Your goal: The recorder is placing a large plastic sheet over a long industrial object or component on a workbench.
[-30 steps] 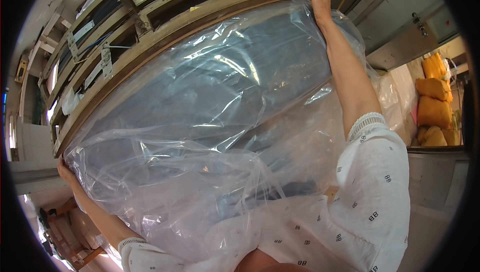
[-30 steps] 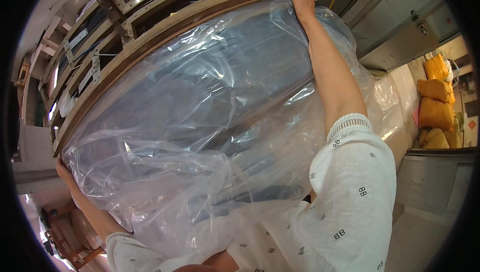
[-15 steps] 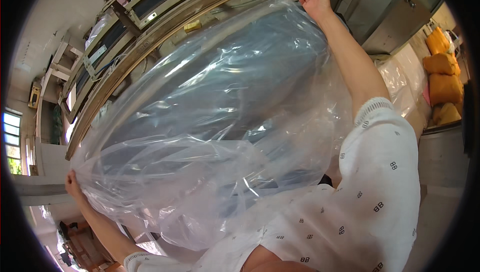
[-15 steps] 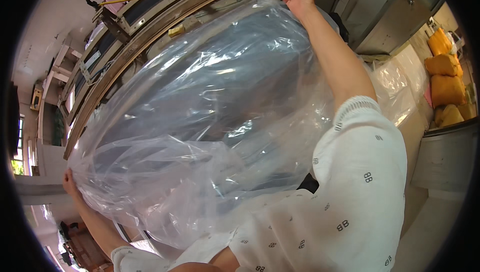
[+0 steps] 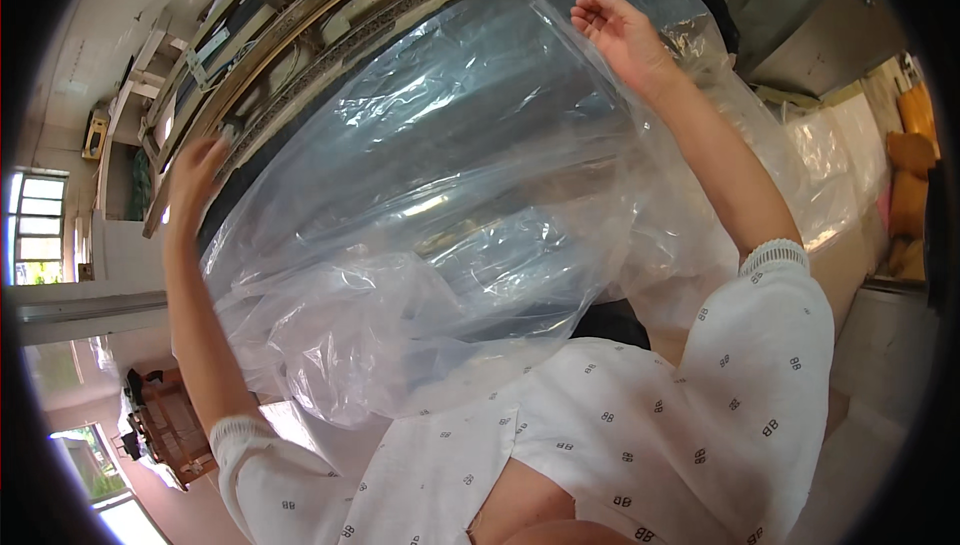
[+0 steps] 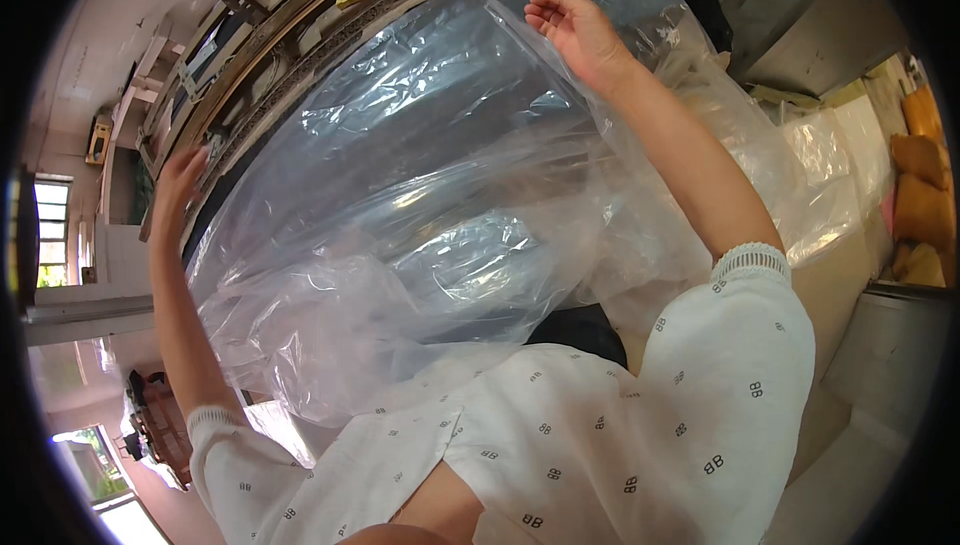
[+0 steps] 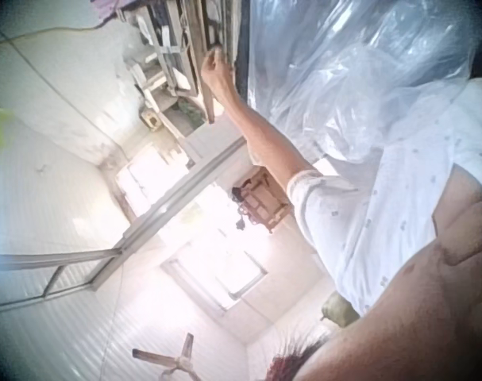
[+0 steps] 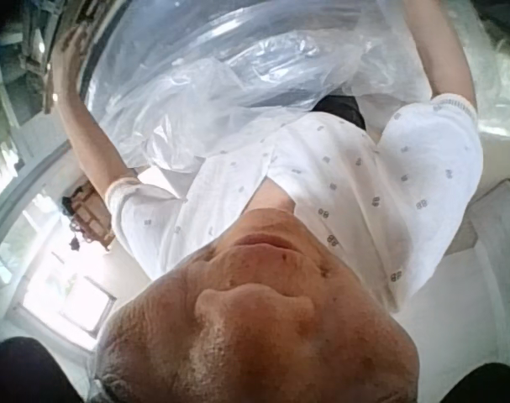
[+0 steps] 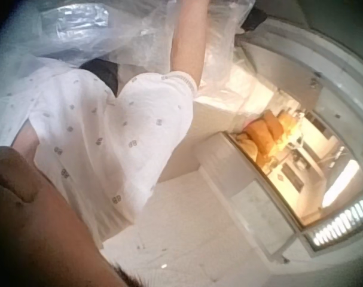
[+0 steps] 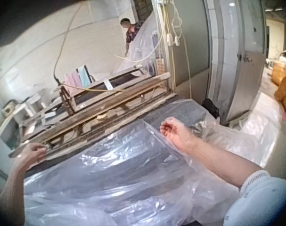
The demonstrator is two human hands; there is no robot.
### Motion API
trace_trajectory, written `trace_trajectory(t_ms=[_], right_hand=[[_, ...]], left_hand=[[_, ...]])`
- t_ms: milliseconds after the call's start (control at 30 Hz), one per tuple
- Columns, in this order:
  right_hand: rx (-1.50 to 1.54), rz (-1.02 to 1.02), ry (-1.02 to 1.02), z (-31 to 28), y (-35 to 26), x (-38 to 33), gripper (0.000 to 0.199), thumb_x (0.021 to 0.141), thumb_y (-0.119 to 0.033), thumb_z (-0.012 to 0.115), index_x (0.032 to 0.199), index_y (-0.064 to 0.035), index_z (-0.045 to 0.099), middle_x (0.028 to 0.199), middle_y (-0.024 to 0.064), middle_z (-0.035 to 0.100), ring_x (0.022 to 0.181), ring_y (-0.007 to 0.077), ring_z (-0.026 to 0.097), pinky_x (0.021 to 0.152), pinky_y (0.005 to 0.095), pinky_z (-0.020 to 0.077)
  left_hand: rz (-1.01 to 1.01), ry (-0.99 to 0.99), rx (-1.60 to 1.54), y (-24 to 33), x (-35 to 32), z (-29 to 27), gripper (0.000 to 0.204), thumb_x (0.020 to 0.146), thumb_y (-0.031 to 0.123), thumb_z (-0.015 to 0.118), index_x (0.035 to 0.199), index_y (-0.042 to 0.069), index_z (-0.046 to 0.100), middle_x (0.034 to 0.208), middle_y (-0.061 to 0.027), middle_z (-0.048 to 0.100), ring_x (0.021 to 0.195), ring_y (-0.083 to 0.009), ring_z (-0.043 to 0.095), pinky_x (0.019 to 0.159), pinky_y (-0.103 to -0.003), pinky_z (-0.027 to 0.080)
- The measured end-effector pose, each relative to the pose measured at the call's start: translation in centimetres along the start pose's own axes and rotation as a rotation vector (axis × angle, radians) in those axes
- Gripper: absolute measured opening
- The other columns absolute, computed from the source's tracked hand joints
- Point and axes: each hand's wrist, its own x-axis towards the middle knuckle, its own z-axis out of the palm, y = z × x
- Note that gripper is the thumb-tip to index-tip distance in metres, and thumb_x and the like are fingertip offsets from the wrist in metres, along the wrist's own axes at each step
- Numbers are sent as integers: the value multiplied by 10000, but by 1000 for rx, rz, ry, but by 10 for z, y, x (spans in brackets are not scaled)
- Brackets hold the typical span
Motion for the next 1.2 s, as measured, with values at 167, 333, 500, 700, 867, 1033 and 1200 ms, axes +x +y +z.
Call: trace_trajectory(t_ms=[167, 333, 500, 700, 867, 1033, 1200], right_hand=[[-103, -104, -61, 17, 15, 2, 126, 846, -128, 536, 920, -25, 531, 894, 79, 549, 860, 161, 531, 804, 280, 444], [-1007, -545, 37, 17, 15, 29, 211, 753, -86, 554, 963, -74, 539, 1003, 63, 524, 947, 192, 498, 803, 339, 407], [-2004, -1008, -123, 12, 11, 40, 231, 710, -133, 550, 938, -108, 582, 1019, 52, 513, 1015, 243, 448, 847, 377, 358], [-1853, -939, -278, 30, 22, 8, 89, 721, -144, 575, 810, -136, 573, 821, 2, 546, 810, 214, 536, 677, 375, 440], [-1837, -870, -424, 52, 18, -40, 105, 713, -104, 584, 812, -138, 574, 787, 9, 548, 727, 223, 575, 585, 358, 465], [-2148, -715, -477, -22, -28, -85, 129, 713, -94, 578, 835, -132, 562, 815, 27, 541, 826, 238, 569, 608, 366, 466], [-2831, 623, -190, -185, -113, -130, 127, 690, -108, 559, 756, -52, 652, 864, 167, 632, 858, 303, 610, 711, 390, 484]], left_hand=[[518, 65, 183, 162, 44, 158, 573, 709, 461, 667, 966, -49, 621, 863, -176, 633, 763, -247, 616, 628, -339, 494], [264, -305, -990, 184, 48, 254, 251, 808, 278, 620, 821, 28, 630, 622, -14, 555, 541, -98, 511, 490, -242, 430], [256, -18, -801, 108, -16, 208, 198, 833, 236, 605, 887, 47, 634, 645, 50, 493, 555, -40, 432, 486, -182, 331], [-11, 382, -406, -55, -119, 97, 197, 855, 213, 582, 906, 30, 635, 714, 43, 516, 567, -30, 389, 472, -181, 308], [-313, 658, 140, -276, -244, -23, 289, 857, 257, 557, 947, -8, 629, 860, -100, 641, 766, -178, 562, 729, -298, 448], [-542, 839, 412, -383, -312, -115, 328, 855, 293, 545, 975, -1, 625, 922, -144, 648, 802, -259, 604, 738, -355, 458], [-190, 639, 278, -324, -195, -78, 321, 875, 283, 524, 924, -28, 591, 829, -131, 621, 726, -215, 552, 705, -315, 435]])
